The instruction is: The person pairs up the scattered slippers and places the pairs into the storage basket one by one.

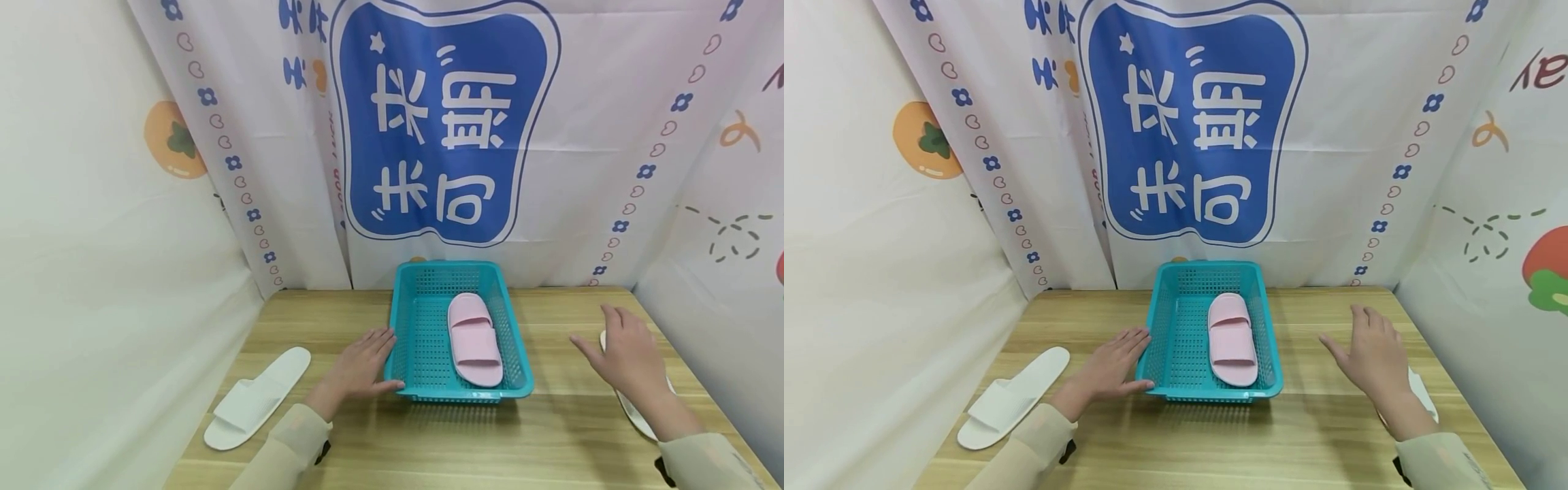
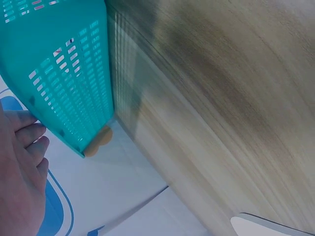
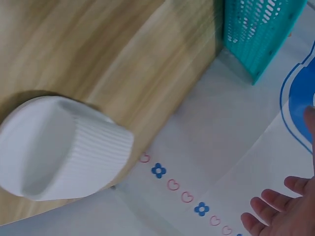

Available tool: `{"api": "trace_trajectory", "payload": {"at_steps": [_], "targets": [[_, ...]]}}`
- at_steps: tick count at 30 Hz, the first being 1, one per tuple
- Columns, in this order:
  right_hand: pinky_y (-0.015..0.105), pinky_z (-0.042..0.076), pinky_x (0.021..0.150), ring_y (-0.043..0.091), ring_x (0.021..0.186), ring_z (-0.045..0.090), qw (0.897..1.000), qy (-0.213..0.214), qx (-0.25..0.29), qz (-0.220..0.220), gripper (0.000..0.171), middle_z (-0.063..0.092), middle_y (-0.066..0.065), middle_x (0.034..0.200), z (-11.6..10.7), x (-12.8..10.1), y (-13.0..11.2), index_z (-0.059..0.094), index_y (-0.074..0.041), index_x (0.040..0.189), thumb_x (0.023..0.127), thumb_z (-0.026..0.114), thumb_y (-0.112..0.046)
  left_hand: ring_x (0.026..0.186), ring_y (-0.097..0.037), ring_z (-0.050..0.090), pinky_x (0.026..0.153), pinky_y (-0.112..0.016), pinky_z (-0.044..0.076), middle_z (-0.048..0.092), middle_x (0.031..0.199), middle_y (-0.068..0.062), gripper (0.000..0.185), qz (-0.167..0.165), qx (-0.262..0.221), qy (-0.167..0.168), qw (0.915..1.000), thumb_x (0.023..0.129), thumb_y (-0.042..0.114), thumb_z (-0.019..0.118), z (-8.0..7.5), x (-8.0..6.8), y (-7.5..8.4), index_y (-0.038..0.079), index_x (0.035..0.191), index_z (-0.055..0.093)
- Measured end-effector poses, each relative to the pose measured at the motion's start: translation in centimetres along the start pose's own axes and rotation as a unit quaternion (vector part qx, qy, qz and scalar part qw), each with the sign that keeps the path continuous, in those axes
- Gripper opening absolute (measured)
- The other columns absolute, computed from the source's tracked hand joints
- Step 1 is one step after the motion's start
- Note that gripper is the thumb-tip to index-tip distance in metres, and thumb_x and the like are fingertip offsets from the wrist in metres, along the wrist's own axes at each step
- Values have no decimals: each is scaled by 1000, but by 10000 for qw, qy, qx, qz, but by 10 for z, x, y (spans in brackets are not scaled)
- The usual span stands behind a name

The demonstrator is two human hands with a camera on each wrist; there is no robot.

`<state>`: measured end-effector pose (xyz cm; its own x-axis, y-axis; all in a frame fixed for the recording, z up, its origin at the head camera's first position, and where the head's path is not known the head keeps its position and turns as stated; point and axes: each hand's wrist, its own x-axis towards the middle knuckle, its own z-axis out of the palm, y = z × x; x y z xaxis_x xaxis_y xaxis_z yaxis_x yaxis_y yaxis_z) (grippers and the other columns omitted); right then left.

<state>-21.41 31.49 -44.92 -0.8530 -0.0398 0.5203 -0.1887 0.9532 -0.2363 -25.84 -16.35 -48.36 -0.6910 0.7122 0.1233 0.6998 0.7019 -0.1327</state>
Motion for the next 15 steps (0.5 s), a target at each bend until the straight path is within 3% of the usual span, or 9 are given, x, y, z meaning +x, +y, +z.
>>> {"api": "trace_trajectory", "payload": {"at_steps": [5, 11, 15], "targets": [[70, 38, 82, 59, 103, 45, 10000, 16, -91, -15, 84, 46, 41, 119, 3, -11, 16, 43, 17, 129, 81, 74, -45, 141, -31, 29, 116, -41, 20, 33, 153, -18, 92, 119, -61, 199, 9997, 93, 71, 30, 0, -2, -1, -3, 147, 36], [73, 35, 77, 60, 102, 44, 9995, -122, -144, 242, 85, 46, 39, 119, 6, -22, 29, 43, 14, 130, 82, 73, -49, 138, -34, 34, 114, -43, 25, 39, 149, -20, 93, 311, -126, 683, 9971, 93, 72, 25, -2, -7, -5, -5, 144, 40], [73, 34, 78, 59, 104, 43, 9993, -206, -74, 296, 83, 46, 39, 118, 9, -29, 36, 43, 15, 129, 83, 72, -47, 135, -33, 39, 112, -44, 29, 43, 146, -19, 89, 357, -91, 1065, 9936, 92, 69, 38, 0, -13, -10, -4, 142, 44]]}}
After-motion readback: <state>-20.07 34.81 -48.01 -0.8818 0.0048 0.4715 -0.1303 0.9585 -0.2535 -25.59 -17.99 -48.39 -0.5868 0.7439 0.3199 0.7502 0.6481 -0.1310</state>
